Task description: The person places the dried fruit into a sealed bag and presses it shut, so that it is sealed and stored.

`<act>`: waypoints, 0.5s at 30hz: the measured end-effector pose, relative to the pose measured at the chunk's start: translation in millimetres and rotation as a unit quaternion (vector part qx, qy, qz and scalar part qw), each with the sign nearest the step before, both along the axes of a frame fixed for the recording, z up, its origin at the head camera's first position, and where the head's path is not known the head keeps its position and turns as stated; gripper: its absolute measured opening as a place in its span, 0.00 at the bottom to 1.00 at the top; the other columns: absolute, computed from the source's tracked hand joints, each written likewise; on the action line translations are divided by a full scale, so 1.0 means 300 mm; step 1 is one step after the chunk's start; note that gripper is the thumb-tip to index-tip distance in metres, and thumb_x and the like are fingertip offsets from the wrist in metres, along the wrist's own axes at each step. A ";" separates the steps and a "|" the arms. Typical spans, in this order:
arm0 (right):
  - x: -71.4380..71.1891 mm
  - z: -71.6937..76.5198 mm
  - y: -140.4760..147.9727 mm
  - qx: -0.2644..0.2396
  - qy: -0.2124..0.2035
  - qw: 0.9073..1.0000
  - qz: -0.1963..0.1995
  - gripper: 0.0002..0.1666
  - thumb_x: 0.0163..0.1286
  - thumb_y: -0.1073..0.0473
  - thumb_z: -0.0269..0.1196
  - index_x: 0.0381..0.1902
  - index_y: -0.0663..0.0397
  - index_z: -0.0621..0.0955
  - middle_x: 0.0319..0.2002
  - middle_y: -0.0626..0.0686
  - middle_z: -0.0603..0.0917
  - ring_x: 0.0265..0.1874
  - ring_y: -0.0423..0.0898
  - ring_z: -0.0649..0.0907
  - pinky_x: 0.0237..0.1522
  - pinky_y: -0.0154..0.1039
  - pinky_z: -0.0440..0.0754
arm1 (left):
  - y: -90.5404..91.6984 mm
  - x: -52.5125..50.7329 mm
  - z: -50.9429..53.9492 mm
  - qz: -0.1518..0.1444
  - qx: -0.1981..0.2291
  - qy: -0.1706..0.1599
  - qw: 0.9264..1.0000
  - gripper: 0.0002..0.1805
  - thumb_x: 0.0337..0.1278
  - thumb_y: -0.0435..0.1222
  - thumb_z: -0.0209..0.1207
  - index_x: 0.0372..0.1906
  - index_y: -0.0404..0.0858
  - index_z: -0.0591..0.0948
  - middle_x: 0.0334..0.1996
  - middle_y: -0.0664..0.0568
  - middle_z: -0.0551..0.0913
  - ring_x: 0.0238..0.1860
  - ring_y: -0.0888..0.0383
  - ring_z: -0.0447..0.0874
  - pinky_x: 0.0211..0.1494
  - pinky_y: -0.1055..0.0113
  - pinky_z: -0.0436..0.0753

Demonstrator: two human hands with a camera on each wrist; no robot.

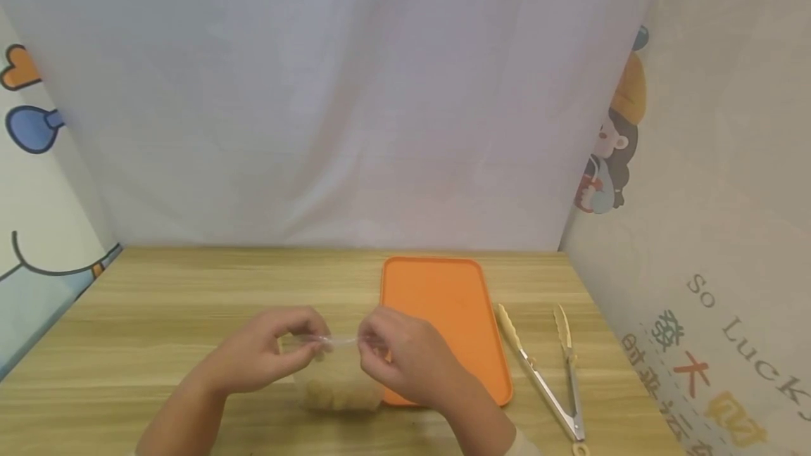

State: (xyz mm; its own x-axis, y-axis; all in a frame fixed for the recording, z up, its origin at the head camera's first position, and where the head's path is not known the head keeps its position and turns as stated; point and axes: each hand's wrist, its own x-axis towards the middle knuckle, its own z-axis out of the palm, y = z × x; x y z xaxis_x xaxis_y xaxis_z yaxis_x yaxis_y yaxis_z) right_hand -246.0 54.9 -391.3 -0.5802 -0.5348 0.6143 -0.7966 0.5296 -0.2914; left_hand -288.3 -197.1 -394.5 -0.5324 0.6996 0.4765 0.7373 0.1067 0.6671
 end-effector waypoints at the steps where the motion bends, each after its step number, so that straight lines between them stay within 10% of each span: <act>1: 0.000 0.000 0.001 0.000 -0.001 1.000 0.001 0.08 0.65 0.65 0.60 0.35 0.45 0.75 0.32 0.39 0.78 0.28 0.31 0.76 0.28 0.22 0.75 | 0.000 -0.001 -0.001 -0.001 -0.001 -0.002 1.000 0.07 0.63 0.30 0.59 0.36 0.47 0.79 0.33 0.57 0.85 0.37 0.65 0.83 0.46 0.65 0.84; 15: -0.002 -0.006 -0.005 0.001 0.007 1.000 0.003 0.08 0.64 0.65 0.61 0.35 0.45 0.75 0.32 0.39 0.78 0.29 0.30 0.77 0.29 0.24 0.77 | 0.006 -0.007 -0.013 -0.015 0.004 0.006 1.000 0.06 0.63 0.29 0.58 0.36 0.45 0.79 0.33 0.60 0.83 0.37 0.66 0.82 0.45 0.65 0.84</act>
